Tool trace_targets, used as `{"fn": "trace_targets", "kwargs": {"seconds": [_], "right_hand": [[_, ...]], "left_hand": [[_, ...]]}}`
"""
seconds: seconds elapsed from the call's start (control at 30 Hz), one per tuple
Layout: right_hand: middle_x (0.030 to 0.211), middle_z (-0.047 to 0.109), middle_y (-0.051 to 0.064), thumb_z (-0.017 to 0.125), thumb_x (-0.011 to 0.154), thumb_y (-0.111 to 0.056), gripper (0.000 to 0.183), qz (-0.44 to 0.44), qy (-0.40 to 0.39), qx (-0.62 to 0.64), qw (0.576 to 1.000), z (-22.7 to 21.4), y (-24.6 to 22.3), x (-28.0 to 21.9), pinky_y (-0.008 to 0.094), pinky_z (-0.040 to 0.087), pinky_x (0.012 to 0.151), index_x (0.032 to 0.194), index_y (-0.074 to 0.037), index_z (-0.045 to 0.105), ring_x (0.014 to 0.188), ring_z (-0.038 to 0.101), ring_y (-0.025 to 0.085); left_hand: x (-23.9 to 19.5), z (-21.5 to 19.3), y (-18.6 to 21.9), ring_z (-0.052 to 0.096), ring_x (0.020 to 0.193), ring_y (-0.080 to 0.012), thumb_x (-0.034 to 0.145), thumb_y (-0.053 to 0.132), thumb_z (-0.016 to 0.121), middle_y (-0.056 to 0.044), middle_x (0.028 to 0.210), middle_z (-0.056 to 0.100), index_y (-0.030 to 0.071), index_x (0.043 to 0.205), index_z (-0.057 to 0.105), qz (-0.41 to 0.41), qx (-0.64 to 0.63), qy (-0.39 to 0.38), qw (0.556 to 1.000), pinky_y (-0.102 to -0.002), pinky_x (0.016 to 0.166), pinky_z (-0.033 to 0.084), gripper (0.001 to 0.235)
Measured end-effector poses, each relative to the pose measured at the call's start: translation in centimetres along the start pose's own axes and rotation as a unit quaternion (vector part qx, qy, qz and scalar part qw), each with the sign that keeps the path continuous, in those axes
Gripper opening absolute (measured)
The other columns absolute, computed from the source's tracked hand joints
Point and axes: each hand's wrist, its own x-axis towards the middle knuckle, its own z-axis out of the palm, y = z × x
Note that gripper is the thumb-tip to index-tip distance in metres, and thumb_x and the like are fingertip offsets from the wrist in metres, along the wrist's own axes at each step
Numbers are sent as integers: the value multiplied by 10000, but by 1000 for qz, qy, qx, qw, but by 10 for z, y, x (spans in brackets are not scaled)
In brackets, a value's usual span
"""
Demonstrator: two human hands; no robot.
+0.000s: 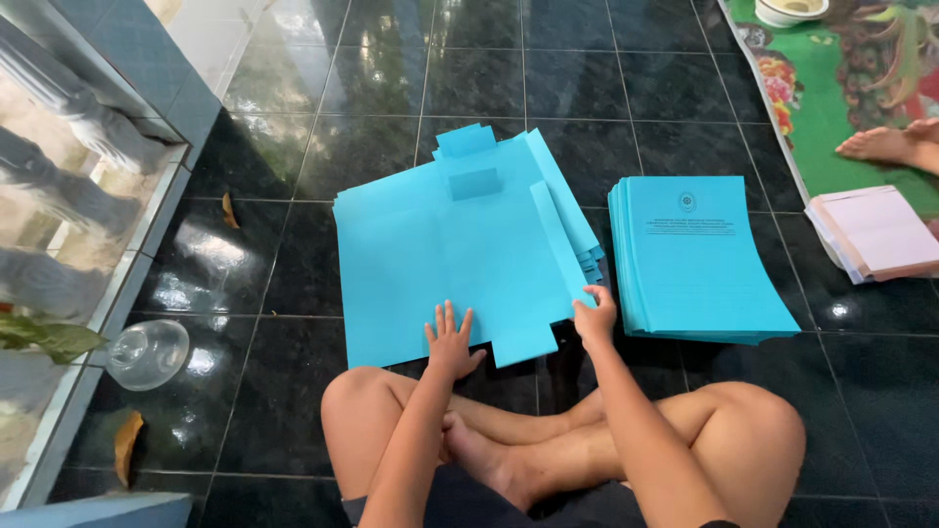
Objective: The person sits on the floor and repeatedly folds light blue paper sheets in half. They smooth the crease with their hands and place the folded sheet onto a growing stack to their right.
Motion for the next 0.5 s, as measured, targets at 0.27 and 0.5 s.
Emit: {"fn": "trace_targets", "kwargs": {"seconds": [0.27,0.5], "right_hand": [[1345,417,287,748,839,60,369,97,11,144,985,11,-38,-3,582,656,747,1172,12,596,1158,520,495],[1148,457,267,787,828,16,365,94,52,150,983,43,-30,31,552,675,697,1150,10,615,969,578,406]], "left_hand": [[7,4,-1,7,1568,-471,934,495,669,-278,1691,28,204,1665,127,-28,-16,80,996,-726,1191,142,956],[26,11,-6,95,1576,-440,965,494,601,-258,1685,133,202,1648,213,-53,-63,131,988,-722,1184,169,838]]}}
